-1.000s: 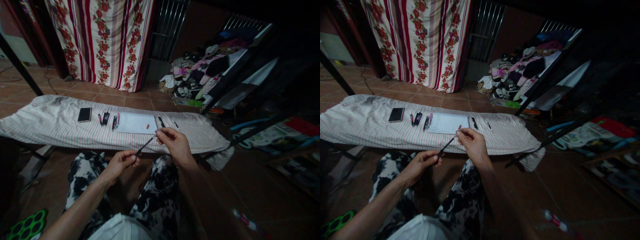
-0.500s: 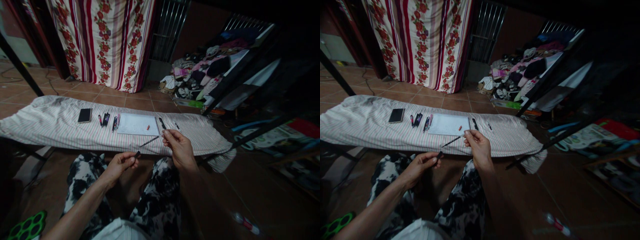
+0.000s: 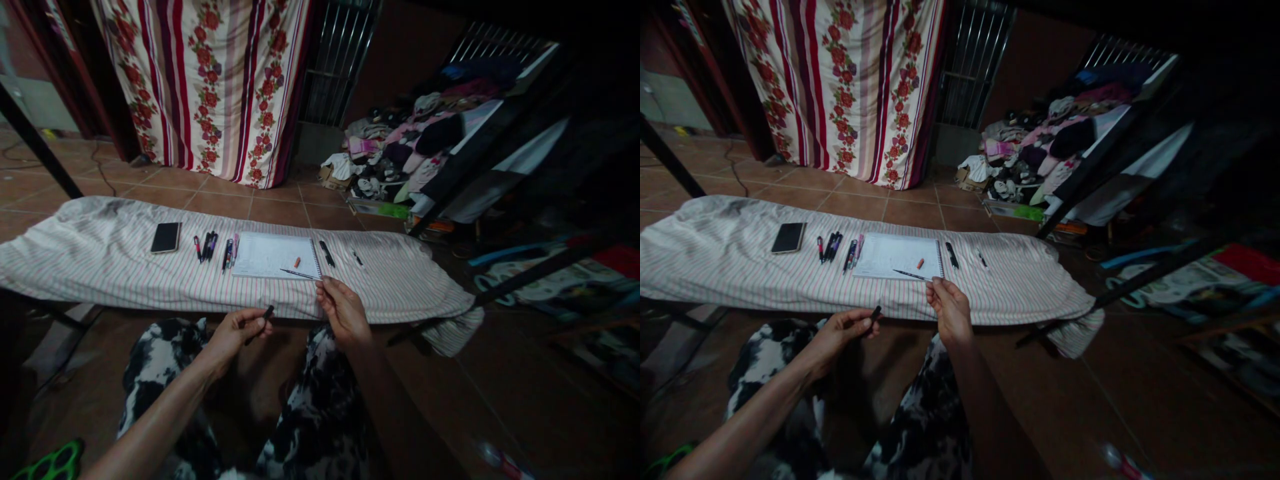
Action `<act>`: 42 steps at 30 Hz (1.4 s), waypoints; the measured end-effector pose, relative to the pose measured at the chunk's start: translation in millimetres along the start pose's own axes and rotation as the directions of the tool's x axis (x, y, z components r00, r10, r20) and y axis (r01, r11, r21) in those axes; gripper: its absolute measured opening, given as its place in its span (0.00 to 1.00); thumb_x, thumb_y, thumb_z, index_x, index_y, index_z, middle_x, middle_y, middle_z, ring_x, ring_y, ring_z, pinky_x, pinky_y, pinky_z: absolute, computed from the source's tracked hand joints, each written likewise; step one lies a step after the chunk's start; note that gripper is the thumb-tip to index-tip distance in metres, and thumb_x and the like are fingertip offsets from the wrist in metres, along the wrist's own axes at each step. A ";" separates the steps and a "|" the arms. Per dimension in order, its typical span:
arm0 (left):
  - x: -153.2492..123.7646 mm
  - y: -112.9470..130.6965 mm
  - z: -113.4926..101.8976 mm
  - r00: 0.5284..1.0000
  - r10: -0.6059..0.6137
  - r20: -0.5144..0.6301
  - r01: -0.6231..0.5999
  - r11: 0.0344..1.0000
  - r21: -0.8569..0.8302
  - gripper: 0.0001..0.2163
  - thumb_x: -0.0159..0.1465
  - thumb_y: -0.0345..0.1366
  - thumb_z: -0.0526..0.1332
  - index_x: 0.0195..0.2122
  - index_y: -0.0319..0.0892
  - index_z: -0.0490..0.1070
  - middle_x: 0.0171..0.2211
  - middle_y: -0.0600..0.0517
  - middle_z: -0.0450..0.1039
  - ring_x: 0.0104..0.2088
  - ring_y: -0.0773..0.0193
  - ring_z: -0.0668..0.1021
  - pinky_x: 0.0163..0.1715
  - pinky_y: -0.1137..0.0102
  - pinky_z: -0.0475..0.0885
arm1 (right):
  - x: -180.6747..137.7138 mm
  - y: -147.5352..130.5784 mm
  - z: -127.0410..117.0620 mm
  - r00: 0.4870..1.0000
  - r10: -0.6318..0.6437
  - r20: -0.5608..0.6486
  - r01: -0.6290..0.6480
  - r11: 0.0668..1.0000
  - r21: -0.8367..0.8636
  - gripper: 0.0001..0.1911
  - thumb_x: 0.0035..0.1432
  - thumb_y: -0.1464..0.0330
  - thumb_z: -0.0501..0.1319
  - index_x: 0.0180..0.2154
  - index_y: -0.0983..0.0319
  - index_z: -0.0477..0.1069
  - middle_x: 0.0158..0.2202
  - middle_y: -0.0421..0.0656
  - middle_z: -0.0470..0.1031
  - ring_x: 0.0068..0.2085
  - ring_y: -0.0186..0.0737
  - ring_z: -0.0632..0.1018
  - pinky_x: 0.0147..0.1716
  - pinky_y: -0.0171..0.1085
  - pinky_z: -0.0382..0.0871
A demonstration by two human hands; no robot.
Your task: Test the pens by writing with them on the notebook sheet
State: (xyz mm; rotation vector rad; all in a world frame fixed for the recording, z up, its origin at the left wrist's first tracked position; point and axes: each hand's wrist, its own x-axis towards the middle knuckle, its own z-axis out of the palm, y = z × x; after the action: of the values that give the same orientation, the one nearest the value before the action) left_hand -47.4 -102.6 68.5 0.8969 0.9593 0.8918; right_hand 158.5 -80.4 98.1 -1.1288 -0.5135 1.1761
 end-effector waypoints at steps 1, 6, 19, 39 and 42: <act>5.1 -0.8 -1.6 1.000 -0.001 -0.015 0.001 1.000 0.006 0.14 0.48 0.40 0.68 0.34 0.38 0.76 0.27 0.50 0.76 0.29 0.67 0.74 0.36 0.71 0.65 | 5.3 4.9 -0.9 1.000 0.011 -0.002 -0.011 1.000 0.005 0.12 0.35 0.66 0.71 0.25 0.63 0.72 0.24 0.40 0.75 0.24 0.29 0.73 0.24 0.29 0.70; 38.9 0.3 -6.9 0.996 -0.010 -0.091 0.012 1.000 0.018 0.16 0.45 0.40 0.69 0.34 0.38 0.75 0.28 0.49 0.77 0.30 0.65 0.75 0.35 0.71 0.65 | 37.6 30.1 -2.7 0.999 0.036 -0.001 -0.036 0.999 -0.025 0.14 0.34 0.67 0.71 0.27 0.64 0.72 0.25 0.41 0.76 0.25 0.31 0.75 0.26 0.30 0.71; 146.1 32.8 -18.0 0.938 0.234 -0.256 -0.180 0.959 0.218 0.12 0.46 0.36 0.67 0.32 0.39 0.77 0.37 0.48 0.77 0.42 0.58 0.73 0.46 0.66 0.61 | 122.6 76.4 19.8 0.999 -0.045 0.014 0.046 0.994 -0.100 0.18 0.33 0.64 0.71 0.29 0.64 0.71 0.26 0.40 0.76 0.26 0.33 0.76 0.29 0.34 0.72; 187.3 14.4 -35.3 0.939 0.182 -0.291 -0.106 0.960 0.259 0.12 0.44 0.38 0.66 0.30 0.38 0.75 0.29 0.50 0.75 0.31 0.64 0.73 0.36 0.69 0.65 | 156.7 112.8 24.5 0.948 -0.279 0.155 0.314 0.730 -0.607 0.06 0.48 0.66 0.57 0.30 0.61 0.66 0.26 0.40 0.73 0.28 0.37 0.76 0.27 0.35 0.71; 183.2 15.8 -36.4 0.944 0.165 -0.285 -0.096 0.965 0.243 0.12 0.44 0.37 0.66 0.30 0.38 0.75 0.29 0.50 0.75 0.31 0.65 0.73 0.35 0.70 0.64 | 151.4 106.6 23.7 0.868 -0.403 0.290 0.448 0.383 -0.808 0.06 0.52 0.70 0.53 0.32 0.61 0.67 0.29 0.43 0.74 0.30 0.37 0.76 0.36 0.37 0.69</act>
State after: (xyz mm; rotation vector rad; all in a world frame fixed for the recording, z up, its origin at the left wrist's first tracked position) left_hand -28.1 77.4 20.2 1.0461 1.2987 1.0701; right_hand 144.9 63.1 -20.4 -1.6680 -1.4653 0.4070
